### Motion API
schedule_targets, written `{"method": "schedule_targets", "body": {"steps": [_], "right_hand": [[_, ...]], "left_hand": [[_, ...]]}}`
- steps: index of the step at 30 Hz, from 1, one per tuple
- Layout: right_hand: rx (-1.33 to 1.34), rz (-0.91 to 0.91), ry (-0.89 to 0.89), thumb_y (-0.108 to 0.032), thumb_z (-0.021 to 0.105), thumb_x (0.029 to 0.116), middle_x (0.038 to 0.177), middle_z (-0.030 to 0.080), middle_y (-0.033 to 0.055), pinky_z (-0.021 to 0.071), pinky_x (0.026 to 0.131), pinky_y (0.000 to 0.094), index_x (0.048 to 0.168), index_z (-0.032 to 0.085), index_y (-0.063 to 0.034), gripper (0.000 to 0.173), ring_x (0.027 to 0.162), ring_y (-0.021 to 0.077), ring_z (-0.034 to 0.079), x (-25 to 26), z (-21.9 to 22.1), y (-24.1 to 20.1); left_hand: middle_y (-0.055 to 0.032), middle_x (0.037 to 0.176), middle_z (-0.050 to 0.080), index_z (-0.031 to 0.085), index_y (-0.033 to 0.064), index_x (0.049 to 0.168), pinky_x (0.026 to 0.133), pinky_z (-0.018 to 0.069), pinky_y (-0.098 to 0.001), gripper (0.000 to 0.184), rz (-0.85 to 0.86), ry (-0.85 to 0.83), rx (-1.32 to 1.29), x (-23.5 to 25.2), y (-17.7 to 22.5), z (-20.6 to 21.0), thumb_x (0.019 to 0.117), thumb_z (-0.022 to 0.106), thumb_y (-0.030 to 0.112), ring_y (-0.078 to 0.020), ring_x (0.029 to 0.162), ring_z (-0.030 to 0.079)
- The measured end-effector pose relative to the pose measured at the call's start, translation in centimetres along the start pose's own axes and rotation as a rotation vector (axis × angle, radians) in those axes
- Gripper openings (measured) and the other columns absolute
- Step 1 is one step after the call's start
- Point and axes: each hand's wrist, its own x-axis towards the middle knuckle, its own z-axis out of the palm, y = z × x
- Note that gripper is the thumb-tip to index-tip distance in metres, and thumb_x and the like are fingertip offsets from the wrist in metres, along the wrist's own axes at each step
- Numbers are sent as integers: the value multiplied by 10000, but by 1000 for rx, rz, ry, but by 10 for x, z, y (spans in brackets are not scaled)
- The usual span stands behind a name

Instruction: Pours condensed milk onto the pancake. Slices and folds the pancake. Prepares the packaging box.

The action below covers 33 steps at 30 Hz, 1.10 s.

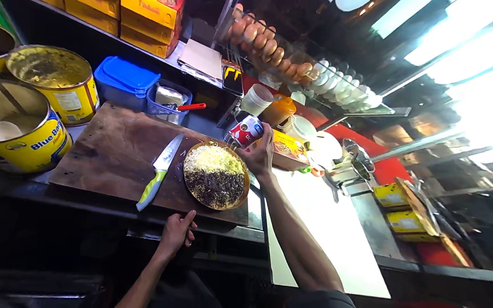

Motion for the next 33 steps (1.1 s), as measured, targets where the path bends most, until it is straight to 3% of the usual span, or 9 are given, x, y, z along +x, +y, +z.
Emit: {"method": "schedule_targets", "body": {"steps": [7, 14, 18, 21, 24, 28, 33], "right_hand": [[64, -17, -18, -126, 878, 717, 1521, 421, 264, 518, 1004, 538, 1524, 346, 6, 976, 1306, 401, 536, 1, 15, -34], [124, 19, -8, -149, 881, 715, 1523, 420, 274, 493, 1037, 551, 1532, 331, 23, 1000, 1331, 397, 517, 0, 17, -64], [116, -20, 71, -206, 898, 678, 1448, 496, 280, 514, 1023, 519, 1487, 400, 56, 986, 1283, 375, 563, -7, 17, -75], [42, -139, 80, -275, 894, 651, 1377, 570, 268, 514, 1004, 535, 1448, 476, 66, 963, 1238, 382, 597, -8, 4, -80], [-89, -177, 33, -293, 871, 719, 1407, 544, 255, 477, 1046, 553, 1494, 437, 26, 944, 1285, 397, 553, 2, -38, -87], [-193, -222, 194, -350, 830, 701, 1337, 574, 299, 475, 1044, 507, 1434, 469, 90, 928, 1238, 423, 570, 29, -59, -74], [-120, -169, 133, -252, 867, 694, 1434, 511, 307, 472, 1077, 506, 1478, 415, 83, 964, 1311, 423, 532, 18, -44, -49]], "left_hand": [[-56, 644, 671, 636, -5, 900, 387, 484, -237, 400, -30, -6, 12, -1, 0, -1, 1064, 555, 351, -103, 406, 568], [-58, 669, 674, 644, 0, 922, 405, 499, -250, 411, -35, -17, 28, 0, 1, -2, 1063, 555, 376, -109, 420, 574], [-56, 685, 681, 639, -1, 928, 409, 507, -247, 408, -17, -28, 32, 0, 0, -2, 1065, 550, 373, -106, 423, 579], [-58, 700, 683, 635, -2, 941, 406, 504, -241, 405, -12, -32, 29, -1, -1, -3, 1065, 548, 374, -105, 428, 581], [-58, 717, 688, 631, -6, 956, 406, 501, -240, 399, -24, -30, 37, -2, -1, -3, 1063, 552, 371, -101, 433, 582], [-64, 724, 690, 633, -6, 950, 403, 505, -240, 386, -18, -24, 27, 0, -1, -3, 1062, 558, 356, -103, 430, 583], [-63, 710, 686, 639, -11, 937, 394, 500, -240, 387, -14, -18, 30, 0, -1, -2, 1065, 554, 343, -104, 421, 575]]}}
